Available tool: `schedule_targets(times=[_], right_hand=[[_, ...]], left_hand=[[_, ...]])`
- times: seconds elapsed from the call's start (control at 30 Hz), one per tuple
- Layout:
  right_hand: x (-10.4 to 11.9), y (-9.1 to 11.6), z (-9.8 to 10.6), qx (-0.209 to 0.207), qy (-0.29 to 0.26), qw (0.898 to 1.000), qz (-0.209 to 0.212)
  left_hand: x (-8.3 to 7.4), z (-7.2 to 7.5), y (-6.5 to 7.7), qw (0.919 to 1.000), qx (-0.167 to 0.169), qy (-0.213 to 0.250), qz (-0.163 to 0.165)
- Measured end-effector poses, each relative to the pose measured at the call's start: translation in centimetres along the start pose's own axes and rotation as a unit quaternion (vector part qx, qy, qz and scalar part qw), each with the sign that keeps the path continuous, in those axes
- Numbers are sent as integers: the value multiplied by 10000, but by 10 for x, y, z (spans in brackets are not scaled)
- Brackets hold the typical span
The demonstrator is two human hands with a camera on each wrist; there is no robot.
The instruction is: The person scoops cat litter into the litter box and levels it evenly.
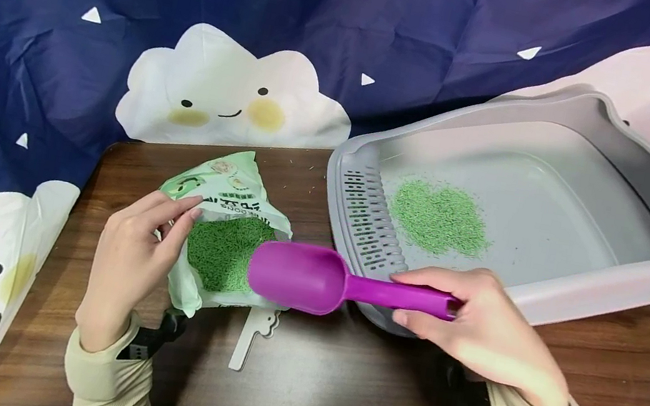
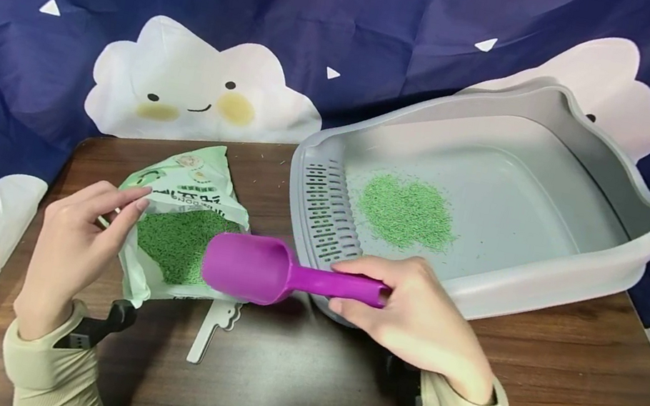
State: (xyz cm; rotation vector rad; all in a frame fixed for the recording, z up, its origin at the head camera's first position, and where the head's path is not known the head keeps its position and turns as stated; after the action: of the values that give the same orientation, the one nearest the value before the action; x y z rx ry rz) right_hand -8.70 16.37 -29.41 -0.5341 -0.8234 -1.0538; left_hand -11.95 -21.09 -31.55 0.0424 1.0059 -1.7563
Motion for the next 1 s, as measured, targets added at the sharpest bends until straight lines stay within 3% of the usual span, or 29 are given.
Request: schedule_targets(times=[0.17,0.33,0.5,0.8,1.0], right_hand=[[1,-13,-18,203,386,9988,203],[0,-20,-32,137,933,9923,808],[1,-27,-46,144,1063,9856,1308],[11,-27,-61,-122,1141,9856,1243],[21,-25,-74,80,1515,9839,947]], left_hand=[[0,0,1,10000,15,-20,19],[-1,0,1,10000,30,-7,-10],[-1,0,0,10000,35,-15,-38],[-1,0,-2,9999,84,-55,-69],[0,0,-2,9999,58,-84,-78]])
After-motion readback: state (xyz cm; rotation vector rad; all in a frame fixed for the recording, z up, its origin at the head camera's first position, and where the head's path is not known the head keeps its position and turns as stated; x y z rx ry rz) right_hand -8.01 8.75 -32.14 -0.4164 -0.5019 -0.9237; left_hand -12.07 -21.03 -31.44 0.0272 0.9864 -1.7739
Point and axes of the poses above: each hand's wrist, its own y-axis away from the middle knuckle, its own z-axis out of the back of the hand, x = y × z, the point moved 1 cm from there along -y, towards the middle knuckle, and after that the axes turned 3 degrees about y, right-handed, at the moved point
